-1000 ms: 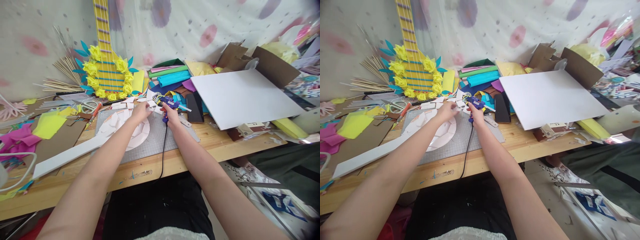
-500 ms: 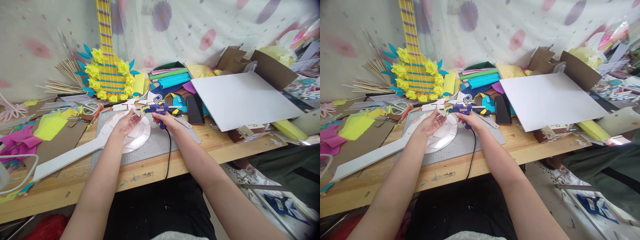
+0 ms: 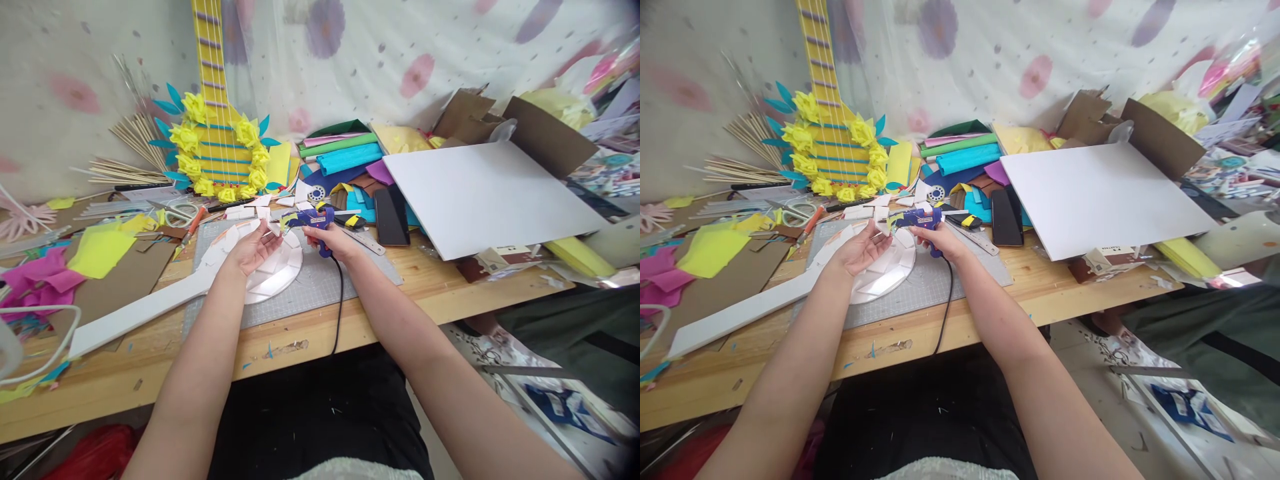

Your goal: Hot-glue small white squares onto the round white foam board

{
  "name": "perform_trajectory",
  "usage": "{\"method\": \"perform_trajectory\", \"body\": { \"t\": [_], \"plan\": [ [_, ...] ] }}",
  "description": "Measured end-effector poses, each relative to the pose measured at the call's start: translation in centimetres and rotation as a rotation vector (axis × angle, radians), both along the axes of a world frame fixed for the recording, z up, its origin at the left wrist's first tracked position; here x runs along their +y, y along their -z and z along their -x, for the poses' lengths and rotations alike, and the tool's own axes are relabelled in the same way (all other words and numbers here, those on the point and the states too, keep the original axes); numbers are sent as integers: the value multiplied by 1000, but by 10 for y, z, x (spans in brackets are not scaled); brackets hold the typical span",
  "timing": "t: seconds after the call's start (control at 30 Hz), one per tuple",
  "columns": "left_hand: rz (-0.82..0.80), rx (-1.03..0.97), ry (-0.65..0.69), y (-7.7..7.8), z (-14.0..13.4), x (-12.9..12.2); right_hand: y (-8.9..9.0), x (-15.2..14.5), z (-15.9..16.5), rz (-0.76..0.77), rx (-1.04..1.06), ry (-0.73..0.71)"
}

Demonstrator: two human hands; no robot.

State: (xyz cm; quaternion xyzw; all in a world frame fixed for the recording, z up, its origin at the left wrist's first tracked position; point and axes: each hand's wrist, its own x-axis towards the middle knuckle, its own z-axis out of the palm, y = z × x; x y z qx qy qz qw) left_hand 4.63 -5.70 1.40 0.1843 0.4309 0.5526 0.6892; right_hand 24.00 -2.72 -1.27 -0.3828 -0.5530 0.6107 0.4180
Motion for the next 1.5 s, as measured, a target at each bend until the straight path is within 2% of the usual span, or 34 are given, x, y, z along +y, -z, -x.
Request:
{"method": "perform_trajectory", "body": {
  "t": [0.4, 1.0, 1.33, 1.5],
  "plan": [
    [-6, 27, 33, 0, 2, -1, 1, 1, 0, -19, 10, 58],
    [10, -28, -109, -10, 10, -2, 6, 4, 1, -17, -19, 20],
    [-6, 5, -140, -7, 7, -1, 11, 5, 0, -54, -37, -22],
    [-33, 21, -107, -2, 5, -1, 12, 6, 0, -34, -32, -8]
  ]
}}
